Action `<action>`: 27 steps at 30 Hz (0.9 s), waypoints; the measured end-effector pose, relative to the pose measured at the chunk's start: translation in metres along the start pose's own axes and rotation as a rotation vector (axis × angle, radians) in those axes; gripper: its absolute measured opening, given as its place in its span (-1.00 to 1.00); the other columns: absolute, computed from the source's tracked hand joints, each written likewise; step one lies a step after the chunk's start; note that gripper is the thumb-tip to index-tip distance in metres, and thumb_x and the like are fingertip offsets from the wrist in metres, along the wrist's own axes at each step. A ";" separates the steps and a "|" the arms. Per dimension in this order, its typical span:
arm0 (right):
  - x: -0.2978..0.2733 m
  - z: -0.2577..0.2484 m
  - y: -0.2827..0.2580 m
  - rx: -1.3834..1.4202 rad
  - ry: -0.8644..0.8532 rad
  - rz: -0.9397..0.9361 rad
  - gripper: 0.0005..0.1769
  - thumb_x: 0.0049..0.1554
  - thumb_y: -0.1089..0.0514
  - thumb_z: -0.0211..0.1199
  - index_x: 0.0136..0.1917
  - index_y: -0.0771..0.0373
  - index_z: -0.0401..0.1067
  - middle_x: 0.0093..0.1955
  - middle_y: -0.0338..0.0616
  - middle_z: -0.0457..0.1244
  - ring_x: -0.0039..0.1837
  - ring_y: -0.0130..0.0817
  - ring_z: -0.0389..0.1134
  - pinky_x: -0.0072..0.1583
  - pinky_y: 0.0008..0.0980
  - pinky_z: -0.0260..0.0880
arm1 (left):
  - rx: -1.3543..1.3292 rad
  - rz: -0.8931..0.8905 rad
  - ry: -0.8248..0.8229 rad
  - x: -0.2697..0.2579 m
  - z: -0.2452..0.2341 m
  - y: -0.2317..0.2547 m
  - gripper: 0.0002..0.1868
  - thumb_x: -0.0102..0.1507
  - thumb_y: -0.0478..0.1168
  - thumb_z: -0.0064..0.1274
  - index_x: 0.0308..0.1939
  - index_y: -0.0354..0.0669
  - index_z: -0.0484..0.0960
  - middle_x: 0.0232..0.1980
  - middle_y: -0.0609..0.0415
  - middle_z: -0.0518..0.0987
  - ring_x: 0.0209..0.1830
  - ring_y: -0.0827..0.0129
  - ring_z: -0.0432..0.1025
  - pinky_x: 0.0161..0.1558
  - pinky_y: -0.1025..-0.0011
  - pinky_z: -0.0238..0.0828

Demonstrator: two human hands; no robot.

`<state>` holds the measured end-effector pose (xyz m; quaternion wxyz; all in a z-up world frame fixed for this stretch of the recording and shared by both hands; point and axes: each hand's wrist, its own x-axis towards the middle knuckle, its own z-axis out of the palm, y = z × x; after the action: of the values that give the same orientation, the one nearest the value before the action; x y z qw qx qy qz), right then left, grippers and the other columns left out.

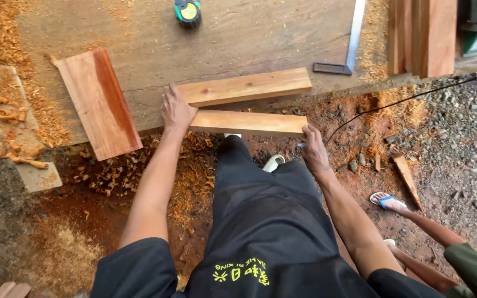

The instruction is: Marking wood pieces using a try square and a pencil for cutting

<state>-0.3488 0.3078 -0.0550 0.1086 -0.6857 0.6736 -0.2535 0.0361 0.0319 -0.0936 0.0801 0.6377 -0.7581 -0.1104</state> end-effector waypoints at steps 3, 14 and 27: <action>-0.002 0.013 0.009 0.023 -0.019 0.027 -0.25 -0.12 0.61 0.11 0.35 0.45 0.12 0.36 0.26 0.09 0.36 0.24 0.25 0.35 -0.11 0.37 | -0.107 -0.170 -0.031 -0.008 0.007 0.000 -0.09 0.06 0.13 0.33 0.23 -0.41 0.26 -0.10 -0.34 0.55 -0.11 -0.33 0.55 -0.11 -0.20 0.53; 0.006 0.020 0.032 -0.127 -0.013 0.034 -0.23 -0.11 0.57 0.10 0.40 0.39 0.17 0.35 0.13 0.16 0.42 0.02 0.25 0.44 -0.25 0.26 | 0.016 -0.048 -0.173 -0.002 -0.028 0.011 -0.04 0.09 -0.01 0.37 0.35 -0.58 0.25 -0.07 -0.36 0.56 -0.05 -0.26 0.55 -0.09 -0.13 0.55; 0.129 0.008 0.091 0.023 -0.140 -0.064 -0.51 0.25 0.32 -0.08 0.45 0.35 0.20 0.13 0.16 0.26 0.21 0.16 0.36 0.26 -0.04 0.38 | -0.401 -0.310 -0.516 0.057 -0.144 0.027 0.20 0.05 0.19 0.46 0.60 0.04 0.04 0.41 -0.38 0.37 0.42 -0.23 0.27 0.39 -0.06 0.21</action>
<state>-0.4282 0.1737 -0.0805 0.1550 -0.7215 0.6394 -0.2160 0.0385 -0.0294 0.0507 -0.0081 0.6679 -0.6111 -0.4248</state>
